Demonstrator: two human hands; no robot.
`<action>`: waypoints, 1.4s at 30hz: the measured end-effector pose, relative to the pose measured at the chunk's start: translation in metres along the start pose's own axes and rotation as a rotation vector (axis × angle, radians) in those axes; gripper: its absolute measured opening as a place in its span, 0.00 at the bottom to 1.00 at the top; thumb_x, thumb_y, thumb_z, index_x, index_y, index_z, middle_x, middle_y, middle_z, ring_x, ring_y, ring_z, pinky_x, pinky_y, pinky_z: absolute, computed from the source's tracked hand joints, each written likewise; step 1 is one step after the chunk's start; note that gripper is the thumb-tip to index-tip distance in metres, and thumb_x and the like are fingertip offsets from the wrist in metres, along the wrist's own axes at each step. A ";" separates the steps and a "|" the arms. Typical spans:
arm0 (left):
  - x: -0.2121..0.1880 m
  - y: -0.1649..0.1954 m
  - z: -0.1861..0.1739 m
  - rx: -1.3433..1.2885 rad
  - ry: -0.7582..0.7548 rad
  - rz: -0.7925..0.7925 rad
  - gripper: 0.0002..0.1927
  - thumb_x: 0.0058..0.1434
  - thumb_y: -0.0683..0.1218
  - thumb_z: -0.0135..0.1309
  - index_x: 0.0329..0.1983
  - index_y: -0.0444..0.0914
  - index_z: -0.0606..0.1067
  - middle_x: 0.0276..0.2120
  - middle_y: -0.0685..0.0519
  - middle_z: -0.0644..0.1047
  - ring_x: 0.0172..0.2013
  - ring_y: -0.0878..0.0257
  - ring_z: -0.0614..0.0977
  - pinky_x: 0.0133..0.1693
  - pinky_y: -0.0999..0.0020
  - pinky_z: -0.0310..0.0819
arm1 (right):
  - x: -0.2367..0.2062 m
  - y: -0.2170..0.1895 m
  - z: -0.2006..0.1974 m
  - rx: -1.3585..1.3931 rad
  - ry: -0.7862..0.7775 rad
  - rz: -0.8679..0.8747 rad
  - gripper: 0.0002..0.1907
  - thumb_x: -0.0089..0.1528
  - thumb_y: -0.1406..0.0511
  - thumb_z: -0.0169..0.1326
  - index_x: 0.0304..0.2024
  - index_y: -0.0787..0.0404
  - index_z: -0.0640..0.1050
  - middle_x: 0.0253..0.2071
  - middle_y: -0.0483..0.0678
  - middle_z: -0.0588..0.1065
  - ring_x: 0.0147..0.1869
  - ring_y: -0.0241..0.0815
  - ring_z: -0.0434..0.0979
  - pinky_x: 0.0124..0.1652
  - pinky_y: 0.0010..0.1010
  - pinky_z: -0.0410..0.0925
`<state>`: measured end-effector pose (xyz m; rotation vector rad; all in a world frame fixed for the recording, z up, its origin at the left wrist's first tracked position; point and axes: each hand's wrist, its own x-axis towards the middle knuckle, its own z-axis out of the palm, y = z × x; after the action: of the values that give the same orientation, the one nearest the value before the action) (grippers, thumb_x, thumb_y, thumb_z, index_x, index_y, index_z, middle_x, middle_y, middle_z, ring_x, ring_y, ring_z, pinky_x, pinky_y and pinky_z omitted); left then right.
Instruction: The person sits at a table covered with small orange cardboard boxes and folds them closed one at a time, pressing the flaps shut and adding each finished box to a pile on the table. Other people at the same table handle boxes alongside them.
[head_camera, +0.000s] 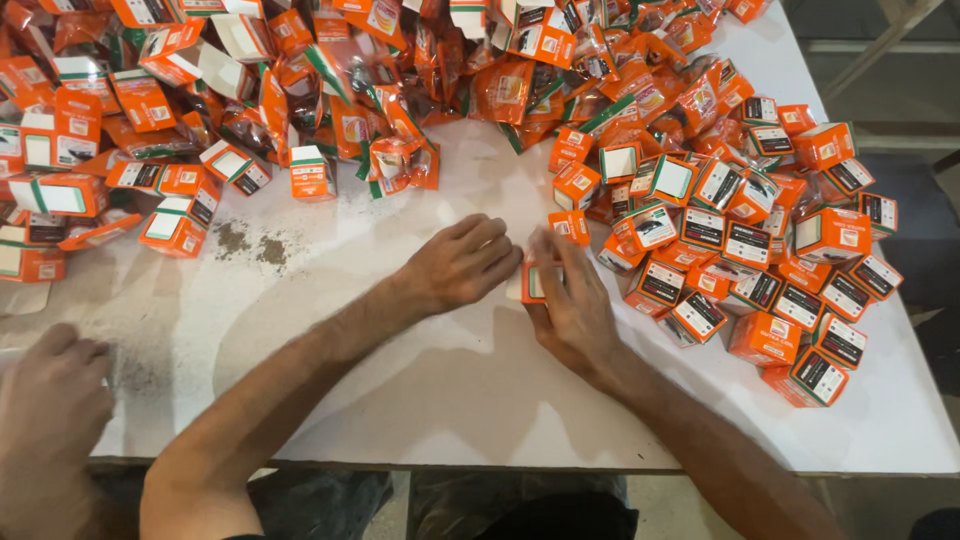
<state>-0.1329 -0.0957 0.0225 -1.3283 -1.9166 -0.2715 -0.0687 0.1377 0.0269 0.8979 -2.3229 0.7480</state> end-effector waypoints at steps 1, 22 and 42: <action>-0.005 0.002 -0.001 -0.129 -0.022 -0.141 0.17 0.63 0.45 0.62 0.53 0.35 0.77 0.44 0.46 0.77 0.47 0.47 0.79 0.52 0.49 0.73 | -0.005 0.001 0.001 0.036 -0.114 0.118 0.36 0.61 0.61 0.62 0.67 0.63 0.61 0.63 0.63 0.68 0.66 0.63 0.69 0.61 0.49 0.67; -0.021 0.033 -0.001 -0.479 0.215 -0.794 0.22 0.56 0.33 0.59 0.55 0.36 0.72 0.52 0.41 0.75 0.46 0.45 0.84 0.46 0.55 0.82 | -0.020 0.023 -0.008 0.523 -0.275 0.332 0.26 0.52 0.65 0.71 0.51 0.65 0.79 0.49 0.50 0.78 0.56 0.45 0.78 0.56 0.36 0.69; 0.020 0.105 0.007 -0.198 0.064 -0.641 0.12 0.61 0.44 0.63 0.48 0.41 0.79 0.68 0.39 0.60 0.72 0.34 0.50 0.69 0.33 0.43 | -0.015 0.014 -0.014 0.463 -0.248 0.263 0.26 0.51 0.66 0.70 0.51 0.64 0.77 0.49 0.52 0.78 0.56 0.48 0.78 0.54 0.37 0.70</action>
<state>-0.0478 -0.0321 0.0066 -0.7684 -2.2571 -0.8255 -0.0656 0.1621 0.0224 0.9253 -2.5647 1.3981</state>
